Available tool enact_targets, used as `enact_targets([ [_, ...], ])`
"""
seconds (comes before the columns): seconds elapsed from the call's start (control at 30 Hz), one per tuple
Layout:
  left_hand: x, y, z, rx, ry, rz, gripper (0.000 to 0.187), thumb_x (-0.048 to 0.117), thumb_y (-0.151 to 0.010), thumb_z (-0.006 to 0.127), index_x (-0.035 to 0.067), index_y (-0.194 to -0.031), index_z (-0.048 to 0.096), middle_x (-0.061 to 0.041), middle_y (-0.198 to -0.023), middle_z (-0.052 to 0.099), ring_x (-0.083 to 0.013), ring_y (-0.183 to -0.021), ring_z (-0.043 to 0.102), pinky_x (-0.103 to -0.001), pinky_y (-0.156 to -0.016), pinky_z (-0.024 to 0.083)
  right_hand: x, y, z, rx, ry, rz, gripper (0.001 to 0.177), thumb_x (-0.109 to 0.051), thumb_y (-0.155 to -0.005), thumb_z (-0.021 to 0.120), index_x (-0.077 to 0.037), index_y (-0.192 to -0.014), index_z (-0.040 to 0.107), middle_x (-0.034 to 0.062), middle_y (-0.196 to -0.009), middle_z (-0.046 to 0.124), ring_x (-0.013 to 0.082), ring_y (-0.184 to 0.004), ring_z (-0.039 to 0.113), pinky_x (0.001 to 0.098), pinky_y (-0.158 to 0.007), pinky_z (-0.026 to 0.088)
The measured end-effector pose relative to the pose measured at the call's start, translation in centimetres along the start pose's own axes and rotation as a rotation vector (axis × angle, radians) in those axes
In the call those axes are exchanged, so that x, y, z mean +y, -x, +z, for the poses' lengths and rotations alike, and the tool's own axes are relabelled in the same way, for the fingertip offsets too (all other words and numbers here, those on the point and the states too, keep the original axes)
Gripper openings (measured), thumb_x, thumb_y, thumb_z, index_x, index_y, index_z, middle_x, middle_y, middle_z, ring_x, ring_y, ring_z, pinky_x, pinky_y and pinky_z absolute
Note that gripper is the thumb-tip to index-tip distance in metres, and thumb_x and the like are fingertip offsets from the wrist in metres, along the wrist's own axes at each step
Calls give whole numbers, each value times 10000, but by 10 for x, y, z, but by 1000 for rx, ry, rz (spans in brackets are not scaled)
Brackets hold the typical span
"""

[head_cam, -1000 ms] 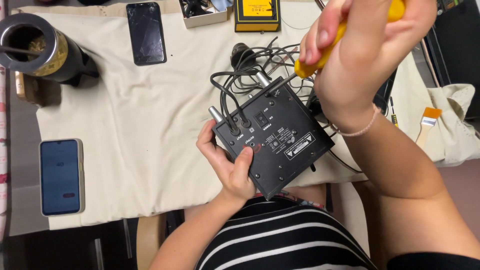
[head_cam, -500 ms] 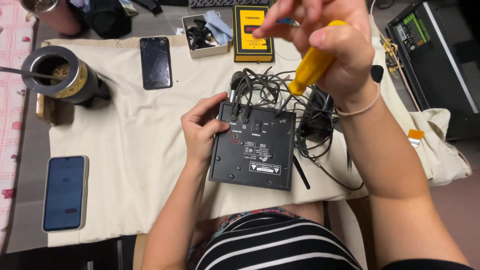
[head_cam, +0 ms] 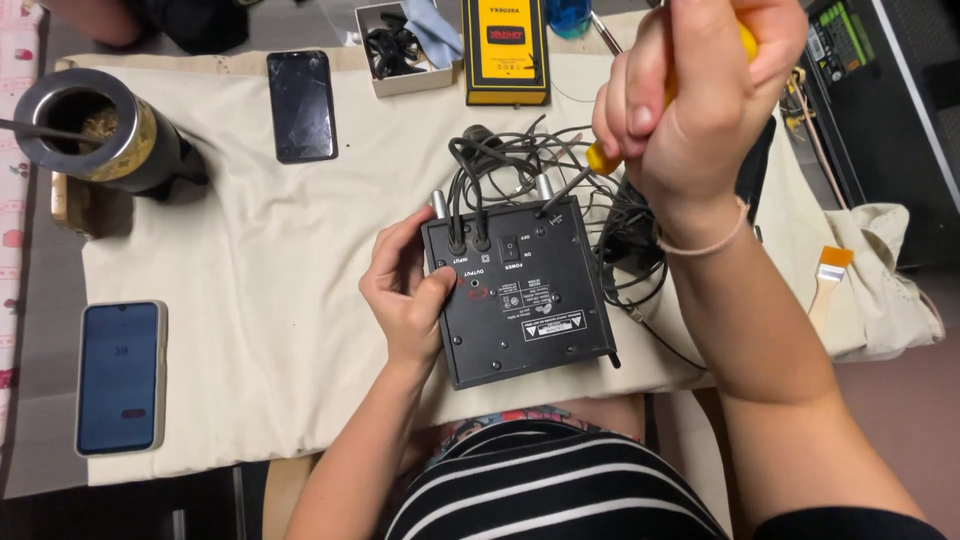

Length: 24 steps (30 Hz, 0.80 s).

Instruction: Finalizing the assembly of a speaker by using a screwdriver on the back panel and checking ports with a probe.

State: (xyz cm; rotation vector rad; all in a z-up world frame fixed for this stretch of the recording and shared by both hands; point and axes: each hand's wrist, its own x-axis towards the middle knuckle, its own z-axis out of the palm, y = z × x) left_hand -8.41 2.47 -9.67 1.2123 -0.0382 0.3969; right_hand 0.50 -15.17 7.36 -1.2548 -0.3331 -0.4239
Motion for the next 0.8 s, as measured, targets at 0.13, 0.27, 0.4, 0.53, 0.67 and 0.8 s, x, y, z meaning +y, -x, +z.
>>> enact_targets([
  [0.13, -1, 3, 6, 63, -11, 49, 545, -20, -738, 617, -47, -1282, 646, -122, -1184, 591, -230, -1138, 621, -325, -1053, 527, 9, 1, 6, 193, 211, -208, 263, -306, -1036, 557, -58, -986, 485, 151, -547, 376, 234, -381, 446, 350, -317, 410],
  [0.27, 1, -9, -6, 16, -55, 66, 530, -38, -757, 622, -50, -1287, 641, -132, -1180, 597, -233, -1144, 620, -322, -1065, 523, -4, 3, -20, 37, 298, -287, 272, -286, -1127, 522, -46, -1043, 425, 201, -624, 433, 268, -460, 537, 350, -399, 477],
  [0.4, 6, -32, -18, -201, -84, -42, 527, 18, -768, 624, -32, -1293, 645, -141, -1256, 636, -242, -1195, 625, -310, -1063, 510, -51, -20, -66, -677, 1036, -368, 385, -343, -1126, 646, 39, -1079, 625, 151, -919, 638, 286, -810, 620, 395, -742, 476],
  [0.53, 11, -38, -18, -259, -105, -135, 701, 158, -728, 574, 5, -1412, 542, -132, -1373, 599, -163, -1040, 591, -257, -882, 457, -104, -41, -52, -1302, 1771, -370, 429, -588, -1066, 561, -173, -967, 610, 4, -908, 574, 243, -654, 651, 385, -568, 556],
  [0.67, 7, -41, -19, -387, -48, -76, 801, 164, -725, 518, 0, -1503, 432, -170, -1571, 456, -279, -1517, 404, -405, -1255, 356, -121, -33, -25, -1559, 2028, -323, 327, -465, -1110, 421, -219, -928, 536, -30, -817, 556, 244, -595, 673, 425, -465, 551],
  [0.8, 13, -52, -21, -581, 64, -291, 880, 261, -736, 531, 58, -1570, 333, -195, -1439, 534, -250, -1223, 586, -337, -995, 480, -117, -25, -24, -1759, 1835, -1095, 216, 44, -855, 563, -122, -985, 516, -11, -687, 514, 141, -474, 547, 305, -397, 411],
])
